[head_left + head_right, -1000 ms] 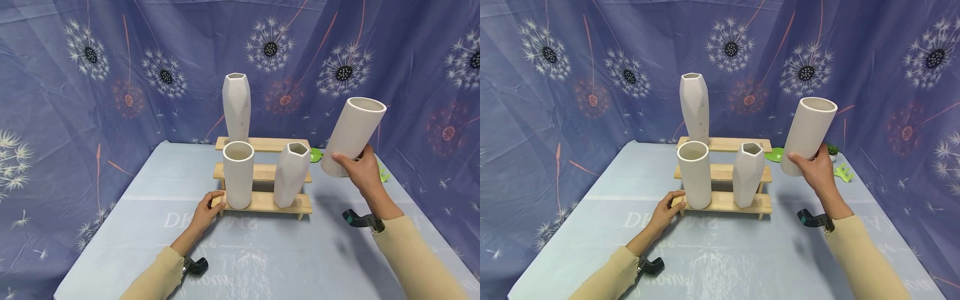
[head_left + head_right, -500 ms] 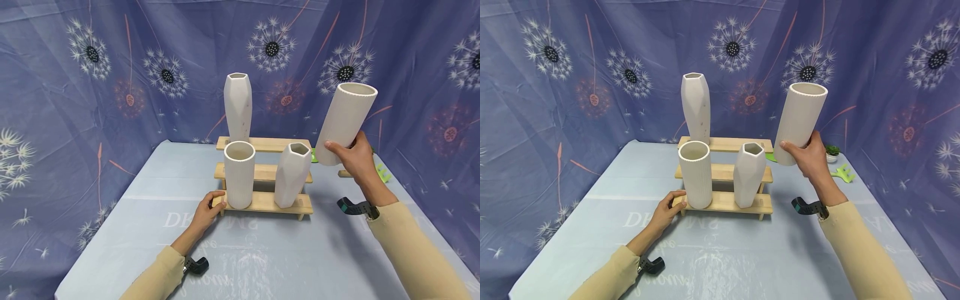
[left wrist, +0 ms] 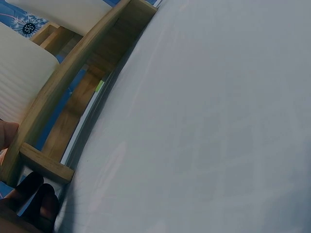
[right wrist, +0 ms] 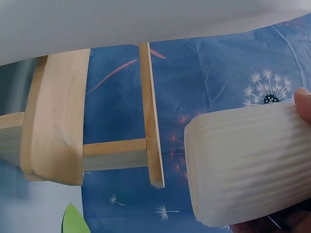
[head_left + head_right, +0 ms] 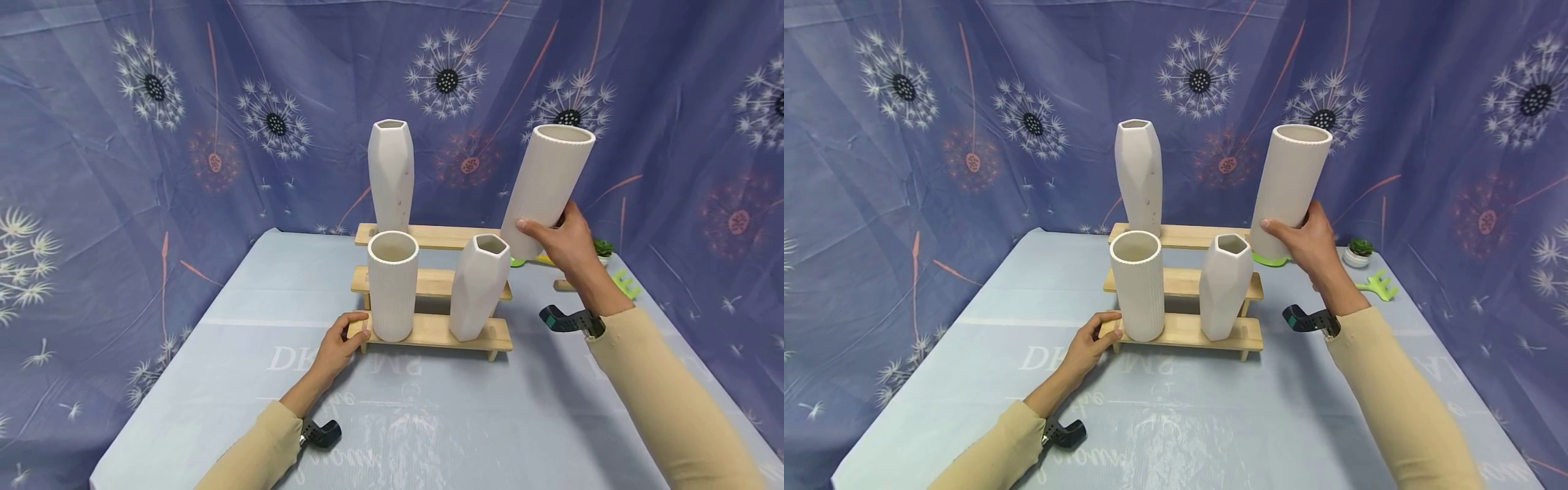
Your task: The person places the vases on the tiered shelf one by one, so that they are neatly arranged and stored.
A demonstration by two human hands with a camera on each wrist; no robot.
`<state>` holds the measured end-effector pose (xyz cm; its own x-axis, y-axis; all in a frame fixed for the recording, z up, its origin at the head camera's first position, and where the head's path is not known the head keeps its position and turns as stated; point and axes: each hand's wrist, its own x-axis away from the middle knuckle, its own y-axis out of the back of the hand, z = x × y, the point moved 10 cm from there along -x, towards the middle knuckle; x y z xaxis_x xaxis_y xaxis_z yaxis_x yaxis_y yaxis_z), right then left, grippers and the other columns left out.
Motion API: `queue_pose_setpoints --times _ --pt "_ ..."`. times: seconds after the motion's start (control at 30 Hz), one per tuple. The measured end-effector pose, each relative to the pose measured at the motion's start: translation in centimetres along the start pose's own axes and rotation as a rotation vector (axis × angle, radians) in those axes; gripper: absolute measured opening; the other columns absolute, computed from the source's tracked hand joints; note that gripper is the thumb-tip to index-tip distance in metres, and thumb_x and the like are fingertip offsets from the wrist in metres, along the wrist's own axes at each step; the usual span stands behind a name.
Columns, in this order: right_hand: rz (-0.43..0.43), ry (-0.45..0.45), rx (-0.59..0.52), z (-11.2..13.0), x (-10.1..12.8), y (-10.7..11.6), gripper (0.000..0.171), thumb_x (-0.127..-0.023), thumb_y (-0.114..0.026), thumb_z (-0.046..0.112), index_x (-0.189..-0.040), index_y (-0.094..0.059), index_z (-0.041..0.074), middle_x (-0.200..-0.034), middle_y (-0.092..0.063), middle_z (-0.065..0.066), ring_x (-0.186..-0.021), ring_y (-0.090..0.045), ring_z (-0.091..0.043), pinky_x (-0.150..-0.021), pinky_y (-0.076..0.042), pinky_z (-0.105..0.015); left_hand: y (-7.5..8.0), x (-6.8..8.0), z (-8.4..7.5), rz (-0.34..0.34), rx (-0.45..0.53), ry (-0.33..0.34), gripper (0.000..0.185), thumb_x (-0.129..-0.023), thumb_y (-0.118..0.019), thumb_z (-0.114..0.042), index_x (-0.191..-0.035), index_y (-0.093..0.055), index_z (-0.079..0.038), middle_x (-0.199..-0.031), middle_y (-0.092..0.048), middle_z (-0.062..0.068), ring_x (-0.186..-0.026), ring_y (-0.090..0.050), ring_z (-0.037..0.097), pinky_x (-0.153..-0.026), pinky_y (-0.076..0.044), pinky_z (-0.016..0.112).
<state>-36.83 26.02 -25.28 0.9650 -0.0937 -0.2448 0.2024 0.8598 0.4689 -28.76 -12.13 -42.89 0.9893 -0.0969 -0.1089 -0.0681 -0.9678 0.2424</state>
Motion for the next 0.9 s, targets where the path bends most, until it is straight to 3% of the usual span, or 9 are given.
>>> queue_pose_setpoints --times 0.07,0.3,0.4,0.67,0.9 --pt "0.012 0.001 -0.002 0.1 -0.3 -0.3 0.095 -0.078 -0.069 0.053 -0.149 -0.016 0.020 -0.147 -0.034 -0.018 -0.130 -0.041 -0.041 -0.100 -0.036 -0.063 0.0 0.0 0.0 0.001 -0.003 -0.008 0.037 -0.091 -0.060 -0.010 -0.126 -0.053 0.000 -0.138 -0.049 0.016 -0.134 -0.039 0.031 -0.085 -0.042 0.018" --pt "0.051 0.012 -0.016 0.5 -1.1 -1.5 0.094 -0.078 -0.070 0.052 -0.149 -0.017 0.019 -0.147 -0.034 -0.018 -0.130 -0.041 -0.041 -0.100 -0.037 -0.063 0.1 -1.2 2.7 -0.015 0.023 -0.005 0.036 -0.090 -0.063 -0.014 -0.125 -0.056 -0.007 -0.139 -0.050 0.010 -0.131 -0.042 0.026 -0.081 -0.043 0.018" --pt "0.065 0.017 -0.024 0.6 -1.3 -1.8 0.093 -0.078 -0.070 0.051 -0.148 -0.018 0.018 -0.146 -0.035 -0.017 -0.130 -0.042 -0.039 -0.100 -0.037 -0.062 0.1 -1.3 3.1 -0.023 0.017 -0.021 0.035 -0.090 -0.064 -0.017 -0.124 -0.056 -0.009 -0.138 -0.051 0.008 -0.129 -0.044 0.024 -0.081 -0.043 0.017" --pt "0.120 0.041 -0.054 0.8 -2.2 -3.0 0.091 -0.079 -0.070 0.049 -0.149 -0.018 0.023 -0.147 -0.034 -0.017 -0.130 -0.042 -0.039 -0.100 -0.037 -0.062 0.1 -1.3 3.2 -0.018 0.029 -0.022 0.036 -0.090 -0.064 -0.016 -0.124 -0.056 -0.008 -0.138 -0.050 0.009 -0.132 -0.041 0.026 -0.081 -0.043 0.017" --pt "0.164 0.060 -0.045 0.8 -3.0 -3.8 0.091 -0.078 -0.070 0.050 -0.148 -0.018 0.025 -0.146 -0.036 -0.015 -0.130 -0.042 -0.038 -0.101 -0.037 -0.061 0.0 -0.5 0.9 -0.012 0.024 -0.033 0.035 -0.091 -0.061 -0.010 -0.124 -0.054 0.000 -0.137 -0.049 0.016 -0.133 -0.040 0.033 -0.080 -0.044 0.018"
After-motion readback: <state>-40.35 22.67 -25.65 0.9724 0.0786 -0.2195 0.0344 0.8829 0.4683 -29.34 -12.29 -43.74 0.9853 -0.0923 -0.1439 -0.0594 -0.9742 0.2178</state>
